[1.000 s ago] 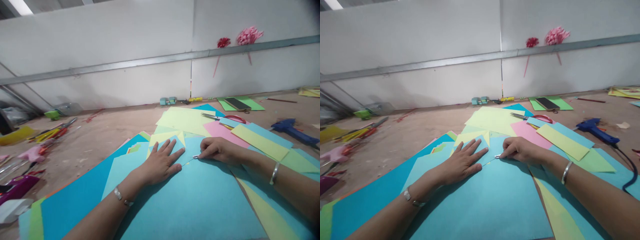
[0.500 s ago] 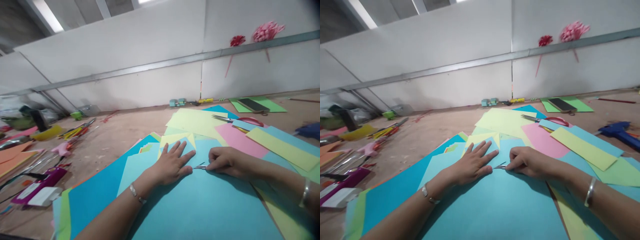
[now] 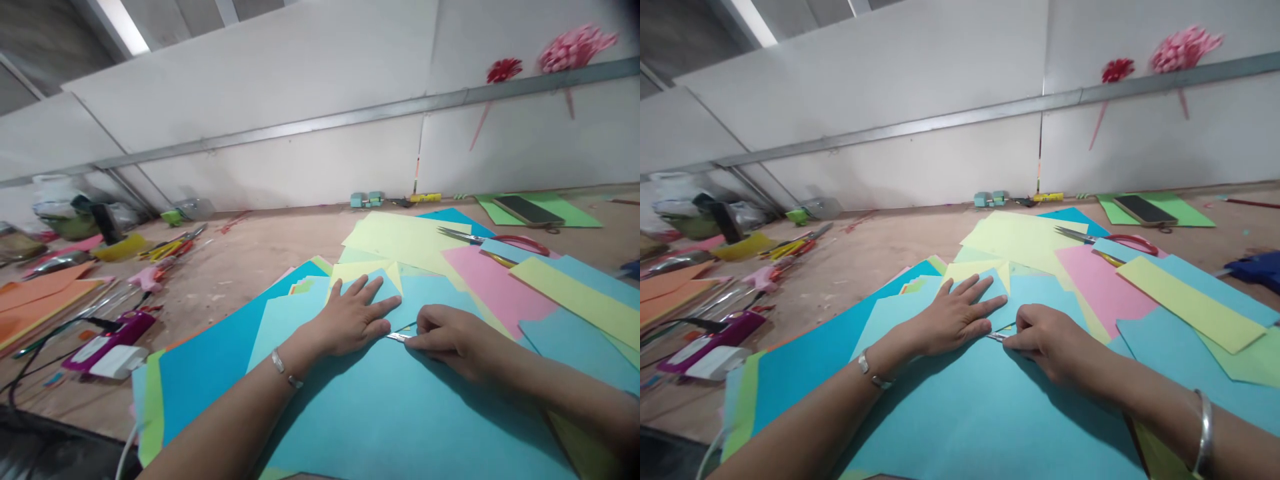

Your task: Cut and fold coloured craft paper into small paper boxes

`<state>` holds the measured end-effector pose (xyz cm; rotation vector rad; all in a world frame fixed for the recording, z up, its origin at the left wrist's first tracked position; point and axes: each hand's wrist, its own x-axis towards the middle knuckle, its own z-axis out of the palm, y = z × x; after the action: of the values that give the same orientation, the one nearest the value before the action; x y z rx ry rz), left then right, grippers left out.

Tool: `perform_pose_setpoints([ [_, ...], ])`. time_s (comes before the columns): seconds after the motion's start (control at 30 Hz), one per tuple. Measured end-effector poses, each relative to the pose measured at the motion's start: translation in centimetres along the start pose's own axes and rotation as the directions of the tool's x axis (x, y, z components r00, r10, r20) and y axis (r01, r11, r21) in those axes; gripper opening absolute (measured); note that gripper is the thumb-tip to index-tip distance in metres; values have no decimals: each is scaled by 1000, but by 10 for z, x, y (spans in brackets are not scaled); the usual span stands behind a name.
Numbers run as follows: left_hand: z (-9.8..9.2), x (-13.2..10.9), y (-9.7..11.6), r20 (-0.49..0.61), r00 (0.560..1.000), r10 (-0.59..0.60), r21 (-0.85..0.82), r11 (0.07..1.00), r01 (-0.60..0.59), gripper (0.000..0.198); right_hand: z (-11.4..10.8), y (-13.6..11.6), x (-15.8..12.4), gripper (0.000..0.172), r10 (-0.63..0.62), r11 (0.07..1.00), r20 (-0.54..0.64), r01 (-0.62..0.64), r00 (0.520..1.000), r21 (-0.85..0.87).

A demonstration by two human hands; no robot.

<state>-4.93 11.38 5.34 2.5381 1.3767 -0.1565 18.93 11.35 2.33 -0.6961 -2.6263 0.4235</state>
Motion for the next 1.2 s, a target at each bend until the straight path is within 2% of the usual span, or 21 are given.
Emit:
perform_pose_setpoints([
  [0.2, 0, 1, -7, -51, 999, 9, 41, 999, -6, 52, -3, -1, 0, 40, -15, 1000, 22, 15, 1000, 10],
  [0.4, 0, 4, -7, 7, 999, -39, -25, 999, 40, 56, -7, 2, -1, 33, -49, 998, 31, 48, 998, 39],
  [0.57, 0, 5, -7, -9, 999, -31, -43, 999, 30, 55, -10, 2, 1, 29, -77, 995, 64, 72, 995, 74],
  [0.8, -3, 2, -5, -19, 999, -33, -60, 998, 32, 55, 2, -16, 14, 29, -129, 991, 34, 128, 991, 31],
  [1.03, 0, 4, -7, -34, 999, -30, -72, 997, 28, 55, 21, -48, 30, 23, -201, 979, 21, 201, 979, 19],
  [1.1, 3, 4, -8, -53, 998, -22, -87, 996, 17, 54, 13, -54, 31, 24, -235, 971, 38, 233, 971, 50],
  [1.17, 6, 5, -9, -86, 996, -24, -110, 994, 14, 55, -6, -50, 28, 29, -243, 969, 20, 241, 970, 57],
  [1.2, 6, 5, -10, -107, 994, -31, -123, 992, 17, 57, -19, -44, 25, 30, -203, 979, -15, 203, 979, 27],
])
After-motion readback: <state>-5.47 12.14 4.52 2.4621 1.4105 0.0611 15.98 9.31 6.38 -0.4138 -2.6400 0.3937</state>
